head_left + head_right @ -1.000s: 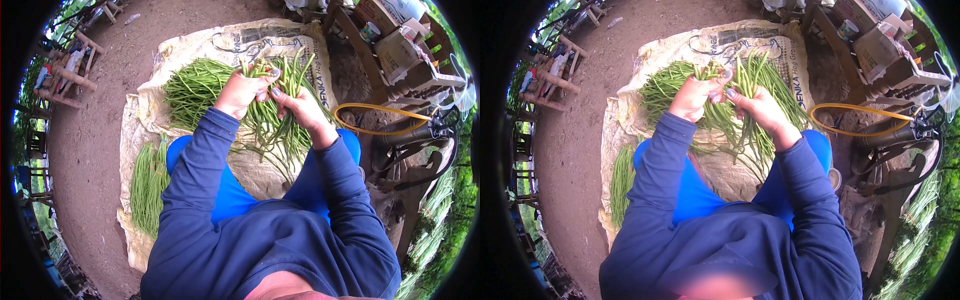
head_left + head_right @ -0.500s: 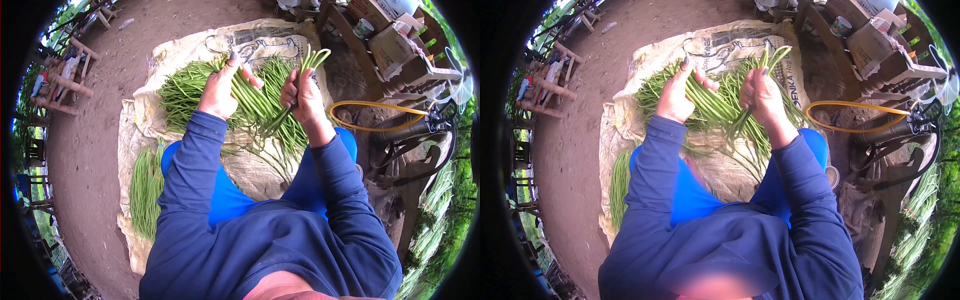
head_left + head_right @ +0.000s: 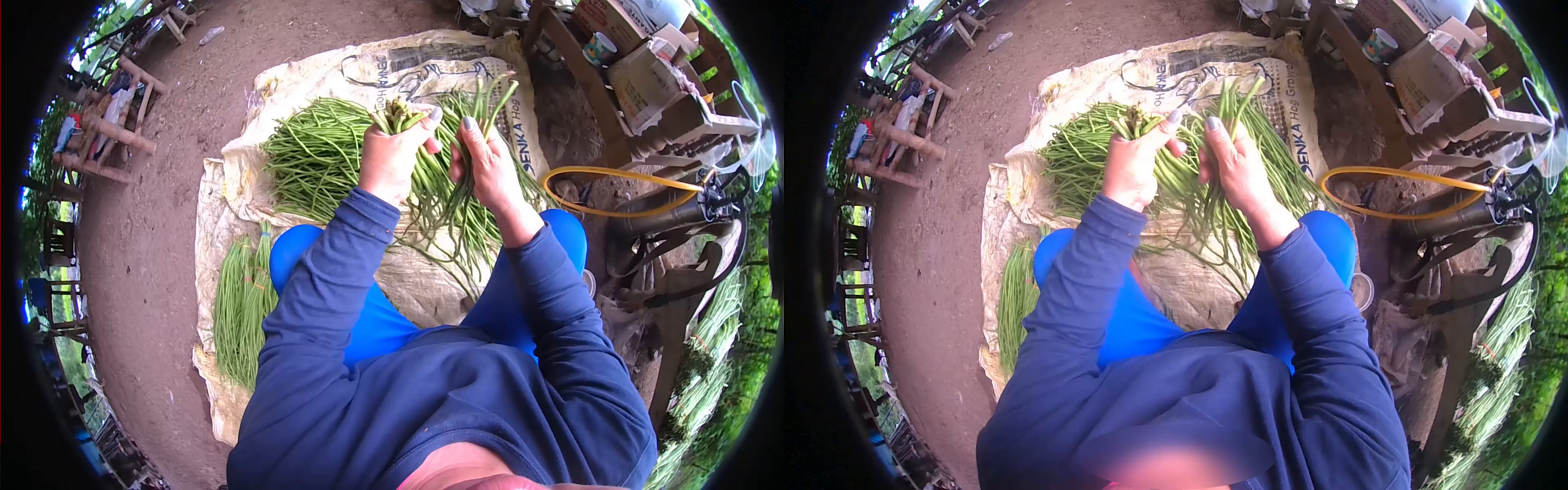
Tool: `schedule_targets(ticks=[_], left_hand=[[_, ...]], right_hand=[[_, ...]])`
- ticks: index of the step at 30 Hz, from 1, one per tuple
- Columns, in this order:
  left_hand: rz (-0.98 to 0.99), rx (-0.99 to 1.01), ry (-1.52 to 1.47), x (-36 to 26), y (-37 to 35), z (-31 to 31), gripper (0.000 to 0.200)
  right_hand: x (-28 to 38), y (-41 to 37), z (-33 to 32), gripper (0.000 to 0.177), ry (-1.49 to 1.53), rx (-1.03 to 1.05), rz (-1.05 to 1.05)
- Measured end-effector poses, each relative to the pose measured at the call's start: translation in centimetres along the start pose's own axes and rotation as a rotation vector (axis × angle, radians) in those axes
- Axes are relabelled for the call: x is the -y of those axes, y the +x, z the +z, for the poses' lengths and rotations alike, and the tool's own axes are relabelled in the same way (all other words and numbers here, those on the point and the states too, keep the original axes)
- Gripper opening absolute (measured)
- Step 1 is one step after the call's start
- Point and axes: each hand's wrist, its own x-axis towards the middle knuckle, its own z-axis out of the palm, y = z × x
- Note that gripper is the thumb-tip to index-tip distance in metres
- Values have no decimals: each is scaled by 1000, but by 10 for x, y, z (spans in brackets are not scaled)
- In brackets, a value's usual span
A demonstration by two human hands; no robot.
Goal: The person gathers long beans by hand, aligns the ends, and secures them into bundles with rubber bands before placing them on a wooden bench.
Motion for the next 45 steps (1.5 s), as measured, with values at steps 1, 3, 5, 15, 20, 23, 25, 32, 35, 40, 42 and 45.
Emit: schedule_targets(ticks=[1, 3, 5, 15, 20, 23, 25, 32, 35, 40, 42, 45], left_hand=[[-20, -48, -49, 0, 0, 0, 13], [-19, -17, -39, 3, 1, -2, 14], [-53, 133, -46, 4, -1, -1, 13], [-238, 166, -76, -21, 4, -18, 32], [-225, 272, 90, -15, 15, -31, 37], [-206, 277, 83, -13, 13, -29, 23], [-175, 251, 63, -19, 7, -21, 20], [1, 292, -45, -8, 2, -16, 16], [-52, 338, -34, -6, -1, -18, 26], [-190, 295, 3, 8, -12, 2, 24], [-162, 249, 38, 12, -15, 6, 20], [-134, 290, 5, 11, -9, -2, 16]], right_hand=[[1, 0, 0, 29, 1, -1, 0], [5, -1, -1, 33, -119, -22, -85], [10, -1, 0, 36, -207, 28, -103], [7, 3, -11, 32, -163, 51, -85], [8, -5, 0, 19, -195, 142, -22], [9, -8, 2, 18, -216, 228, -46], [7, -4, -5, 20, -148, 200, 17], [-11, 10, -12, 32, -55, -15, -143], [5, 3, -14, 37, 57, 13, -46], [32, -14, 21, 56, -14, -91, -12], [26, -10, 13, 55, -35, -16, -16], [24, -10, 1, 50, -121, 61, 1]])
